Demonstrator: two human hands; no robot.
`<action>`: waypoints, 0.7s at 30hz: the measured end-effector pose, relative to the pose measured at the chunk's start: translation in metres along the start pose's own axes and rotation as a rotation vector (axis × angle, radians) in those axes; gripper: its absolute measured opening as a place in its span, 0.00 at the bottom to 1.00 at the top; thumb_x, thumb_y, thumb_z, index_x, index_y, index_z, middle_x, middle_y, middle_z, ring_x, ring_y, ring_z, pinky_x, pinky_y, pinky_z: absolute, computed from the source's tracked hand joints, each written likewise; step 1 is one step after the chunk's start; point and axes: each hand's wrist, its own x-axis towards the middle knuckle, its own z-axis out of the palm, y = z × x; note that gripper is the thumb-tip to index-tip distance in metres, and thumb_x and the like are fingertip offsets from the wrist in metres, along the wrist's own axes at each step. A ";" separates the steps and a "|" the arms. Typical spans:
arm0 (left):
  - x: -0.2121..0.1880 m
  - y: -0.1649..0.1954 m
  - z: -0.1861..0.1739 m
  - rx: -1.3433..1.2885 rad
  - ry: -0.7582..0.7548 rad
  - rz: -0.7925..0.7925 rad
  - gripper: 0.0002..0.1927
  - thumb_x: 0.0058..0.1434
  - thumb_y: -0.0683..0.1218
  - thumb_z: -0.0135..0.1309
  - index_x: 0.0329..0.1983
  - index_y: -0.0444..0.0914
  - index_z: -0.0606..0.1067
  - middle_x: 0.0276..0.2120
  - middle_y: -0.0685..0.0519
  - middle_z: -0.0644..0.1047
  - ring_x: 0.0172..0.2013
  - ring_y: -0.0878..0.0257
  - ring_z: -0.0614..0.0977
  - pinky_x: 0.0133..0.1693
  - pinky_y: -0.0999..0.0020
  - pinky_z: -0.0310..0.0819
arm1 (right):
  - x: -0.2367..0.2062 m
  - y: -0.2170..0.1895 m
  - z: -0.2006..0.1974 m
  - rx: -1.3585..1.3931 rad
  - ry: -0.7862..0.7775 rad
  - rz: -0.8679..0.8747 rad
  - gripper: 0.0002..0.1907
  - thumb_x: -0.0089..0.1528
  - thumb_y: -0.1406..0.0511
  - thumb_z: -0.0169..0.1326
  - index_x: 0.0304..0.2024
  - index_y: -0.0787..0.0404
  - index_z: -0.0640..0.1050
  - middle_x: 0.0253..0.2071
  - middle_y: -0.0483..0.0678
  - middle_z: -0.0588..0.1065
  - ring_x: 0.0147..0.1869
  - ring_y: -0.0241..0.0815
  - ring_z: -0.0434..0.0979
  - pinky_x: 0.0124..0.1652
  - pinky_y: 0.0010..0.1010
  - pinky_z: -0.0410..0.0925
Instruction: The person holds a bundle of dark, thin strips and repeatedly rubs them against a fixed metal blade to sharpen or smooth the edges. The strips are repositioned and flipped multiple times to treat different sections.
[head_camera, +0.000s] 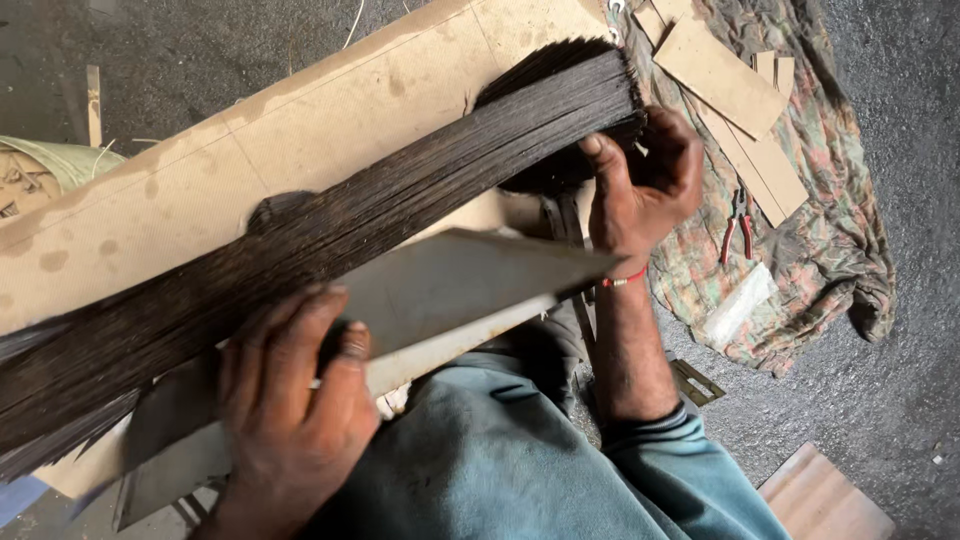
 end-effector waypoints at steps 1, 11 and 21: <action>0.001 0.003 0.004 -0.003 -0.066 -0.001 0.02 0.63 0.36 0.56 0.34 0.33 0.78 0.53 0.41 0.78 0.54 0.46 0.79 0.57 0.44 0.70 | -0.004 0.006 -0.001 0.038 0.012 0.081 0.20 0.66 0.70 0.71 0.57 0.69 0.78 0.56 0.54 0.78 0.58 0.42 0.81 0.56 0.33 0.80; 0.000 0.028 0.045 -0.011 -0.383 -0.019 0.13 0.66 0.45 0.47 0.32 0.31 0.75 0.68 0.34 0.66 0.70 0.41 0.62 0.69 0.41 0.49 | -0.024 0.018 -0.006 -0.029 0.046 0.025 0.21 0.65 0.72 0.69 0.58 0.72 0.79 0.56 0.55 0.77 0.60 0.42 0.78 0.56 0.31 0.75; -0.007 0.033 0.055 0.090 -0.381 -0.078 0.12 0.66 0.42 0.44 0.33 0.35 0.78 0.68 0.39 0.67 0.70 0.45 0.63 0.65 0.28 0.43 | -0.015 0.017 -0.012 0.010 0.039 0.052 0.15 0.63 0.73 0.71 0.48 0.70 0.78 0.52 0.53 0.78 0.54 0.41 0.78 0.53 0.30 0.74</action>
